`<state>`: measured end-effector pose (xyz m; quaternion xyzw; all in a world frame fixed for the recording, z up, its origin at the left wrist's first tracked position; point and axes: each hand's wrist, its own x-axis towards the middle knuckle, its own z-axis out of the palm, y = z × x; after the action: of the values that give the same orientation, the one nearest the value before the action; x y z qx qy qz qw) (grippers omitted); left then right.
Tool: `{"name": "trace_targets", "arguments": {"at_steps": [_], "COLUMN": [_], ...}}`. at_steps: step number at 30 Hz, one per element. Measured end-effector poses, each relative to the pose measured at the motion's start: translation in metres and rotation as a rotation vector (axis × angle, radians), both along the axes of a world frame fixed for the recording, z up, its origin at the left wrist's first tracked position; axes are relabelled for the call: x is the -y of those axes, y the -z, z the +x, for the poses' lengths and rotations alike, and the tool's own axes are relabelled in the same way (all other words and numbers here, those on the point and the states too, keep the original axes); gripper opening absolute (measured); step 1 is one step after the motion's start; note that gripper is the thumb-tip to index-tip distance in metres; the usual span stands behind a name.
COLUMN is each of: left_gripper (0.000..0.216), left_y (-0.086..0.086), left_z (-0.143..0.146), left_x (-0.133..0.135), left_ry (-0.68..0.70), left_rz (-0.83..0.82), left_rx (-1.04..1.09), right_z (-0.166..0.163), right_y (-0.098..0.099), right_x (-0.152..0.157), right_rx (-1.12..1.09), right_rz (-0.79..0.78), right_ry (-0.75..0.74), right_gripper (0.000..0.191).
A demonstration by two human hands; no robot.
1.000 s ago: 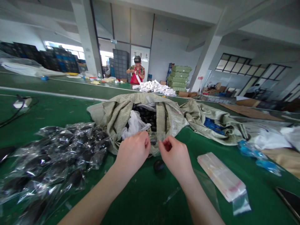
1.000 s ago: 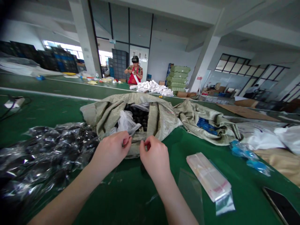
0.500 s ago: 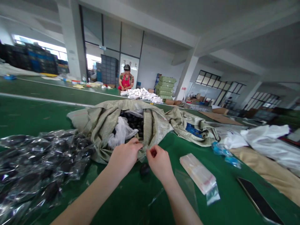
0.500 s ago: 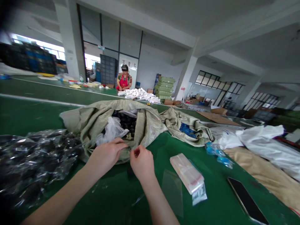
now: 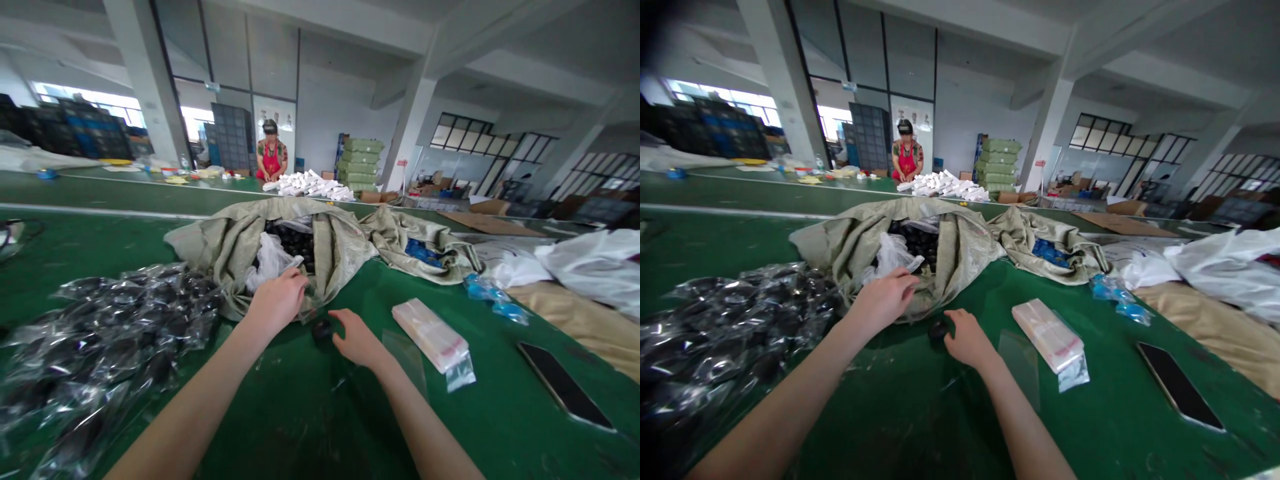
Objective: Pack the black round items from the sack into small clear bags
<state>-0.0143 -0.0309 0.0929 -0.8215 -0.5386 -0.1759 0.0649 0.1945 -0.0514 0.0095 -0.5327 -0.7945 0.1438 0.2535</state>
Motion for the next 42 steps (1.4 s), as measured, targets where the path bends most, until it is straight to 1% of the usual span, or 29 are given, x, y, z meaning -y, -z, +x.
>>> {"name": "trace_targets", "arguments": {"at_steps": [1,3,5,8,10,12,14,16,18,19,22,24,27,29,32,34,38,42], "left_gripper": [0.032,0.032,0.032,0.031,0.029,0.029,0.028,0.028,0.027,0.027,0.028,0.028,0.025,0.026,0.030,0.033,0.039,0.041], "left_y": [0.000,-0.001,-0.001,0.000,0.000,0.001,0.001,0.000,0.000,-0.001,-0.002,-0.003,-0.004,-0.004,-0.005,-0.005,-0.006,-0.006], "left_z": [-0.001,-0.001,-0.002,-0.003,-0.005,-0.006,-0.007,-0.008,-0.008,-0.007,-0.007,-0.006,-0.007,-0.007,-0.006,-0.006,-0.004,-0.003], "left_x": [-0.001,-0.001,-0.002,-0.002,-0.004,-0.005,-0.005,-0.005,-0.004,-0.003,-0.001,0.000,0.002,0.004,0.007,0.008,0.008,0.008], "left_ry": [-0.006,-0.013,-0.012,-0.012,-0.018,-0.028,-0.030,-0.019,-0.010,-0.010,-0.016,-0.014,-0.014,-0.016,-0.010,-0.007,-0.003,0.049], "left_rz": [-0.007,-0.020,-0.027,-0.033,-0.038,-0.041,-0.039,-0.025,-0.015,-0.015,-0.032,-0.031,-0.012,0.002,0.004,0.001,-0.023,-0.056], "left_rx": [0.004,0.011,0.013,0.010,0.006,0.002,0.000,0.000,0.001,0.003,0.009,0.004,-0.024,-0.039,-0.046,-0.041,-0.025,-0.004], "right_z": [0.002,0.001,-0.004,-0.011,-0.011,-0.008,-0.006,-0.007,-0.013,-0.018,-0.035,-0.044,-0.049,-0.047,-0.040,-0.034,-0.024,-0.018], "right_y": [0.007,0.017,0.023,0.028,0.029,0.027,0.017,0.000,-0.023,-0.034,-0.062,-0.073,-0.079,-0.079,-0.077,-0.076,-0.077,-0.080], "right_x": [-0.001,-0.003,-0.005,-0.011,-0.015,-0.018,-0.021,-0.021,-0.018,-0.016,-0.009,-0.006,-0.007,-0.011,-0.017,-0.018,-0.015,-0.012], "right_rx": [0.028,0.047,0.052,0.072,0.067,0.012,-0.144,-0.415,-0.727,-0.835,-1.031,-1.086,-1.035,-0.970,-0.883,-0.796,-0.551,-0.386], "right_rz": [-0.030,-0.064,-0.073,-0.071,-0.063,-0.054,-0.045,-0.038,-0.023,-0.026,0.022,0.089,0.156,0.162,0.148,0.143,0.138,0.151], "right_ry": [-0.041,-0.083,-0.064,-0.006,-0.006,-0.012,0.020,0.062,0.018,-0.028,-0.131,-0.157,-0.171,-0.177,-0.194,-0.215,-0.288,-0.358], "right_gripper": [0.050,0.051,0.047,0.035,0.029,0.024,0.020,0.021,0.025,0.025,0.022,0.022,0.028,0.032,0.031,0.029,0.028,0.029]}}
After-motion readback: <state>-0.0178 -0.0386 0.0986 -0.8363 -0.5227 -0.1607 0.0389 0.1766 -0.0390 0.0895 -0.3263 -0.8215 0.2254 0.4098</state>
